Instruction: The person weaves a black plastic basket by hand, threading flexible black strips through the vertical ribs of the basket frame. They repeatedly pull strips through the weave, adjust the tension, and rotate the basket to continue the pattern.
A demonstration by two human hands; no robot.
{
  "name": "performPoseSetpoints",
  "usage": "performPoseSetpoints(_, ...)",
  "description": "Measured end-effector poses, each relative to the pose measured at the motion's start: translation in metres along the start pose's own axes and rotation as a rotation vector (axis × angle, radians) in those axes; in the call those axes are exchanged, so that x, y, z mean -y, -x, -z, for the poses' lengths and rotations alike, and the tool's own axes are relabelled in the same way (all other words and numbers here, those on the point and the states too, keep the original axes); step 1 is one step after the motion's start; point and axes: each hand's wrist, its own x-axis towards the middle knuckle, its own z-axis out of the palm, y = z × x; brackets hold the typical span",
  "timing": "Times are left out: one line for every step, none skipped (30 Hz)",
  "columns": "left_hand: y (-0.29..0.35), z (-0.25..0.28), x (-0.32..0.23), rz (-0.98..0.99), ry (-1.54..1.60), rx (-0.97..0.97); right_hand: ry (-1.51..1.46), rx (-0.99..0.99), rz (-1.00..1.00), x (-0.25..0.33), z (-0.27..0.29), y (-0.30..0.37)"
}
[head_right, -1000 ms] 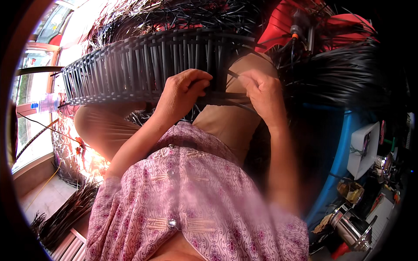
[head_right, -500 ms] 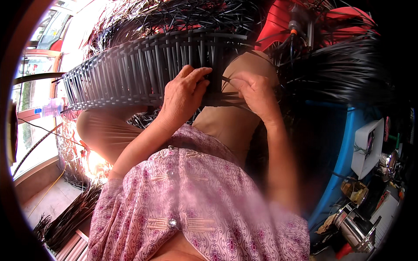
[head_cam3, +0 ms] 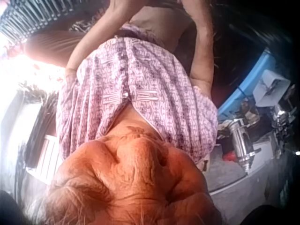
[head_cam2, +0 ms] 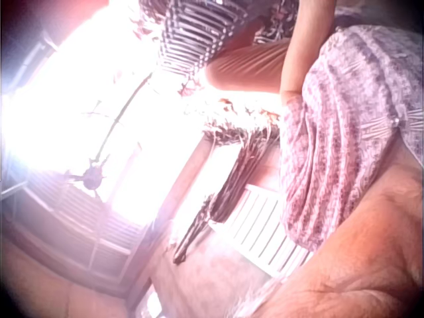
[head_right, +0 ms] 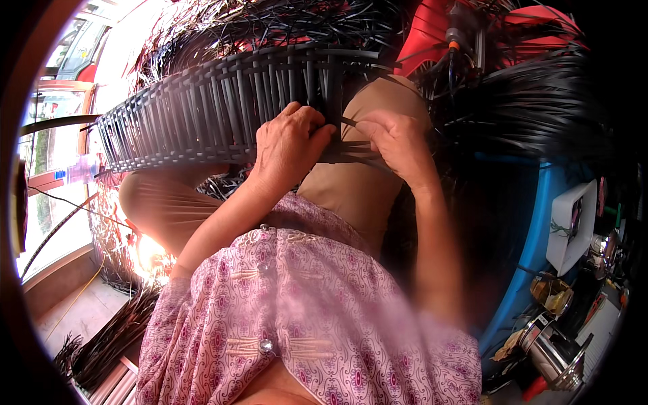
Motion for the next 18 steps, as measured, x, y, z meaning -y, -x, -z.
performPoseSetpoints(-0.0002,-0.0007,-0.0004,0.006,0.007,-0.003,0.0,0.003,0.004,-0.0004,0.0005,-0.0003)
performPoseSetpoints(0.0001,-0.0012,-0.0005,0.013,0.013,-0.008,0.001,0.007,0.009,-0.0008,0.0008,-0.0007)
performPoseSetpoints(0.0008,-0.002,-0.0005,0.014,0.036,-0.024,0.002,0.011,0.015,-0.0012,0.0013,-0.0008)
performPoseSetpoints(0.0017,-0.0032,-0.0001,0.016,0.058,-0.04,0.003,0.012,0.022,-0.0014,0.0018,-0.0008)
performPoseSetpoints(0.0019,-0.0041,0.0006,0.015,0.08,-0.055,0.001,0.011,0.029,-0.0016,0.0022,-0.001)
performPoseSetpoints(0.0016,-0.0048,0.0018,0.02,0.098,-0.059,0.0,0.011,0.036,-0.0017,0.0024,-0.0012)
performPoseSetpoints(0.0011,-0.0051,0.0035,0.025,0.117,-0.064,0.009,0.015,0.03,-0.0002,0.0027,-0.0017)
performPoseSetpoints(0.001,-0.0057,0.0044,0.029,0.137,-0.067,0.02,0.019,0.023,0.0023,0.0037,-0.0016)
performPoseSetpoints(0.0012,-0.0059,0.0051,0.036,0.156,-0.06,0.03,0.022,0.016,0.0037,0.0042,-0.0015)
performPoseSetpoints(0.0013,-0.0059,0.0058,0.042,0.175,-0.052,0.027,0.021,0.027,0.0037,0.0041,-0.0012)
performPoseSetpoints(0.0011,-0.0053,0.0061,0.048,0.194,-0.045,0.026,0.021,0.039,0.0041,0.004,-0.0011)
performPoseSetpoints(0.0005,-0.004,0.0056,0.05,0.193,-0.035,0.024,0.02,0.051,0.0043,0.0042,-0.0012)
performPoseSetpoints(-0.0001,-0.002,0.0044,0.052,0.193,-0.026,0.024,0.022,0.052,0.0044,0.0045,-0.0019)
performPoseSetpoints(-0.0003,-0.0008,0.0036,0.055,0.193,-0.017,0.026,0.025,0.052,0.0041,0.005,-0.0028)
performPoseSetpoints(-0.0003,-0.0002,0.0033,0.057,0.199,-0.009,0.027,0.028,0.052,0.0038,0.0054,-0.0034)
performPoseSetpoints(-0.0004,0.0004,0.0031,0.06,0.205,-0.002,0.014,0.027,0.049,0.003,0.0056,-0.0036)
performPoseSetpoints(-0.0005,0.0011,0.0033,0.065,0.211,0.004,0.001,0.029,0.047,0.0018,0.0056,-0.0042)
performPoseSetpoints(-0.0005,0.0005,0.0044,0.057,0.213,0.0,-0.012,0.031,0.046,0.0006,0.0056,-0.0048)
